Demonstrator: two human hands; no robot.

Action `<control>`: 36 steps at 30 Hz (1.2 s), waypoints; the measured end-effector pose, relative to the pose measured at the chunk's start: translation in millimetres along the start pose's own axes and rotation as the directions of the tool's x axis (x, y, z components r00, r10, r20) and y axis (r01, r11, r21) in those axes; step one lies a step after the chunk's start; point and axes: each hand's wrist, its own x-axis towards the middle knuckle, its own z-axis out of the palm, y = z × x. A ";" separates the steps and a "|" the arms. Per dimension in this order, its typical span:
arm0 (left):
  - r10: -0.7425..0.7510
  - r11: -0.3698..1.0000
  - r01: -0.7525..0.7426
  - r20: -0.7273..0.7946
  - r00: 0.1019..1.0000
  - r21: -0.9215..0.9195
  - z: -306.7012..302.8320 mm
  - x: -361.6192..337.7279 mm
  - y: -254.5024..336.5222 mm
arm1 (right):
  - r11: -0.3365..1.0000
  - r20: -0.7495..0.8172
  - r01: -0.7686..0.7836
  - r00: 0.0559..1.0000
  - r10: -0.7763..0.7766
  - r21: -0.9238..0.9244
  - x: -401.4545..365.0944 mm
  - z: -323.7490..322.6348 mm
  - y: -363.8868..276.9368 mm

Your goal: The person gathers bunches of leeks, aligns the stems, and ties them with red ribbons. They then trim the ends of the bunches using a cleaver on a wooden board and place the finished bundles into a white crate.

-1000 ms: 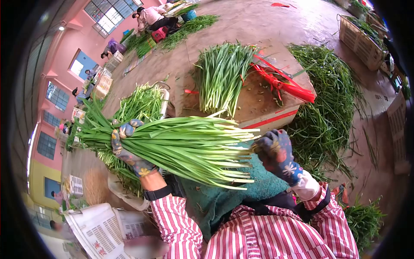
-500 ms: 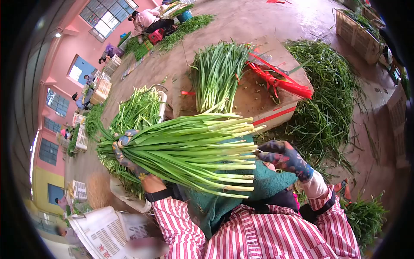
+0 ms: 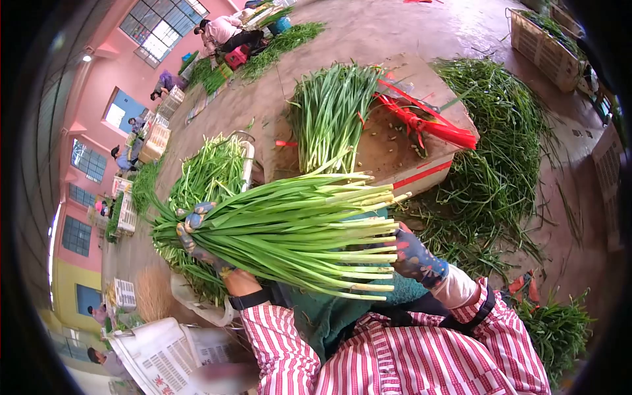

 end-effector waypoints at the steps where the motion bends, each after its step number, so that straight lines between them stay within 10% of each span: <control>1: 0.008 1.000 -0.008 0.005 1.000 0.002 -1.6 -0.6 1.6 | 0.993 -0.054 -0.002 0.999 -0.004 -0.118 -0.9 -6.2 0.8; 6: 0.039 0.999 -0.039 -0.085 0.996 0.004 -5.9 -0.2 11.0 | 0.776 -0.037 0.006 0.999 -0.037 -0.631 -14.5 21.2 -27.2; 13: -0.033 0.984 0.038 0.029 0.999 -0.173 -26.9 -3.5 21.2 | 0.892 0.041 0.105 0.994 -0.097 -0.441 -70.3 2.6 -99.0; 15: 0.035 0.998 -0.035 -0.003 0.999 -0.045 -17.8 -5.8 20.4 | 0.875 -0.305 -0.047 0.945 -0.117 -0.482 -82.4 -26.7 -97.8; 17: 0.075 0.994 -0.069 0.059 0.995 -0.089 -11.7 -4.4 14.1 | 0.459 -0.518 -0.399 0.839 -0.166 -0.794 -81.5 -36.5 -96.9; 19: 0.078 0.993 -0.072 0.064 0.995 -0.093 -10.8 -3.0 18.1 | -0.578 -0.481 -0.484 0.860 -0.173 -0.657 -71.1 0.1 -105.6; 21: 0.045 0.996 -0.045 -0.002 0.999 -0.083 -13.1 -6.2 24.9 | -0.105 -0.166 -0.215 0.922 -0.349 -0.971 -62.1 17.5 -93.9; 23: 0.071 0.997 -0.073 -0.070 0.995 -0.025 0.8 -7.9 18.6 | -0.172 0.147 0.074 0.873 -0.465 -0.982 -49.6 56.1 -89.7; 24: 0.052 0.999 -0.052 -0.017 0.999 -0.014 4.0 -5.8 18.5 | -0.450 0.326 0.132 0.863 -0.386 -0.883 -43.7 90.1 -94.7; 36: 0.021 0.997 -0.025 0.055 0.998 0.070 19.5 0.4 17.3 | -0.422 0.577 0.454 0.783 -0.231 -0.785 0.6 117.0 -27.8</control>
